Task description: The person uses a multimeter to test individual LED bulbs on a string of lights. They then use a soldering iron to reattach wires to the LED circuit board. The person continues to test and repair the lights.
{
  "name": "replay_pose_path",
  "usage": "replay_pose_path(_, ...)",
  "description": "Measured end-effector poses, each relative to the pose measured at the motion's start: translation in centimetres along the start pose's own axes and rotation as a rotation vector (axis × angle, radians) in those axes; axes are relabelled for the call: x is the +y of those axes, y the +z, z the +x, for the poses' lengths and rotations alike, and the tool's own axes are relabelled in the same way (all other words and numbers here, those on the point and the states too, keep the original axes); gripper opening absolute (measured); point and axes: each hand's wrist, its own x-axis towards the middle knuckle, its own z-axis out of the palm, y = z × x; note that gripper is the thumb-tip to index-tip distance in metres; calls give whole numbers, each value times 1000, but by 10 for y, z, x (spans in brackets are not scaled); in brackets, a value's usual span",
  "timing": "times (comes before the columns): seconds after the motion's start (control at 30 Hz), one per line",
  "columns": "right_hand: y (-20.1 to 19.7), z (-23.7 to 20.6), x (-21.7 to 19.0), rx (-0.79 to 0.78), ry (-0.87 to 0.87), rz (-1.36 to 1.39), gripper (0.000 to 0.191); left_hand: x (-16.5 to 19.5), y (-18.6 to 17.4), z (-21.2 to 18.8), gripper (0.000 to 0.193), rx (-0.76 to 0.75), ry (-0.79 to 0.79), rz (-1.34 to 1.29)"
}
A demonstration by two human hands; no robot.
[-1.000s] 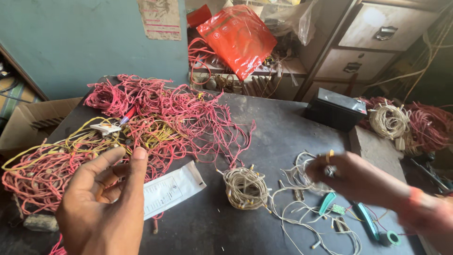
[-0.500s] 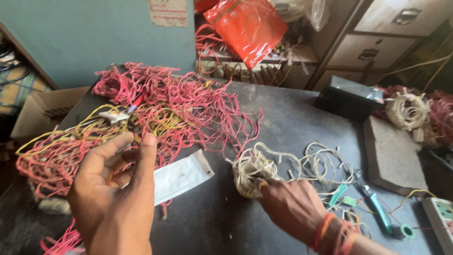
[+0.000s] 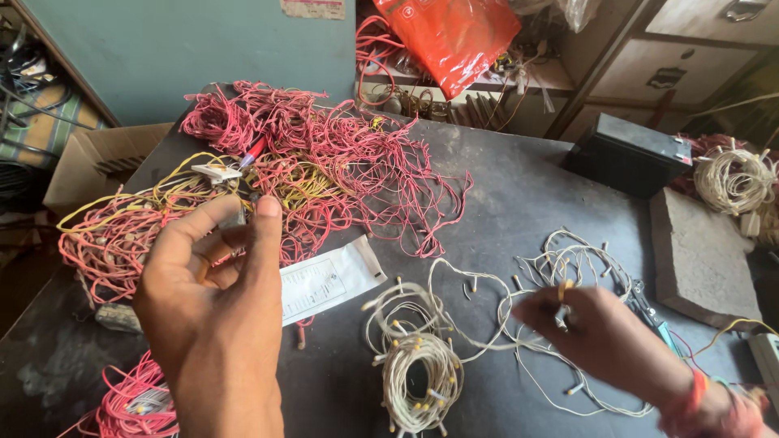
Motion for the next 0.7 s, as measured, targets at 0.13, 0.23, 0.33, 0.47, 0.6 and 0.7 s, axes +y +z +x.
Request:
replay_pose_path(0.13,16,-14,13,-62,-230,-252,34,2,5,-1,35,-7,-20,25)
replay_pose_path(0.23,32,-12,12,-12,-460,-265,52,1,6,-5,34,-9,5,28)
replay_pose_path(0.33,42,-2,3,-144,-369,-351,45,-1,6,-6,33,-8,11,9)
replay_pose_path(0.47,27,12,-7,-20,-144,-622,25,-4,6,-3,30,-12,61,27)
replay_pose_path(0.6,-3,10,-2,290,-168,-417,35,-6,3,-2,30,-11,16,-10)
replay_pose_path(0.7,-3,-10,6,330,-232,-340,26,-5,4,-2,30,-4,-44,26)
